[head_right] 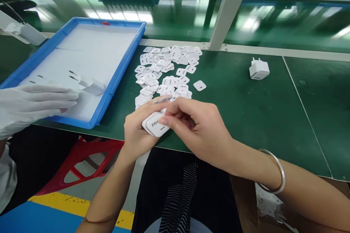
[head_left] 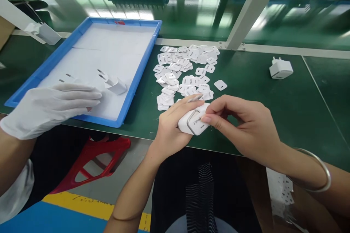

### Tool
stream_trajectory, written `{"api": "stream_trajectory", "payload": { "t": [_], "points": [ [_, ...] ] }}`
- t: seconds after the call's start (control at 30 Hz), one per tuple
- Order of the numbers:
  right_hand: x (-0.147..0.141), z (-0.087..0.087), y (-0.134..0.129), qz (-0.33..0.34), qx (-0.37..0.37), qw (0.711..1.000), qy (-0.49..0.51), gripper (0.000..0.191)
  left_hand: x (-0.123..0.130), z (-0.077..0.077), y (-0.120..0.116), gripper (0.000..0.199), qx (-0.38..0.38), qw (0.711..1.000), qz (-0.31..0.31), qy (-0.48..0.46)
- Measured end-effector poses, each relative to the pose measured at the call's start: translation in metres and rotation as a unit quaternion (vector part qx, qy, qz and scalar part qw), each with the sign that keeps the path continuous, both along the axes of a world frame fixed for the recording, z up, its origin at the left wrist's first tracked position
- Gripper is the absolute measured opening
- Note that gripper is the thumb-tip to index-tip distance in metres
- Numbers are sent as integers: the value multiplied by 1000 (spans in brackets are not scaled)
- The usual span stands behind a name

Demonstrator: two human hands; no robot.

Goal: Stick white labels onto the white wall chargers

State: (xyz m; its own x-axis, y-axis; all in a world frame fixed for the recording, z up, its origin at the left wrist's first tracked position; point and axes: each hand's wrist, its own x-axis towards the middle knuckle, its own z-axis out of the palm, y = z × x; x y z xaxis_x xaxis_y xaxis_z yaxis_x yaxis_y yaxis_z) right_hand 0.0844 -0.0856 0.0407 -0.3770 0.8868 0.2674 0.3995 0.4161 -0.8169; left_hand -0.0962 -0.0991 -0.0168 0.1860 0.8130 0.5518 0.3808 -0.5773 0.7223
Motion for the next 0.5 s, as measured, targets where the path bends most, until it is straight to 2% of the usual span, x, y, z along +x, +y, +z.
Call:
{"api": "stream_trajectory", "payload": {
  "t": [0.5],
  "points": [
    [5,7,1,24,-71,997,-10,23,-1,-2,-2,39,45,998,-9,53]
  ]
}}
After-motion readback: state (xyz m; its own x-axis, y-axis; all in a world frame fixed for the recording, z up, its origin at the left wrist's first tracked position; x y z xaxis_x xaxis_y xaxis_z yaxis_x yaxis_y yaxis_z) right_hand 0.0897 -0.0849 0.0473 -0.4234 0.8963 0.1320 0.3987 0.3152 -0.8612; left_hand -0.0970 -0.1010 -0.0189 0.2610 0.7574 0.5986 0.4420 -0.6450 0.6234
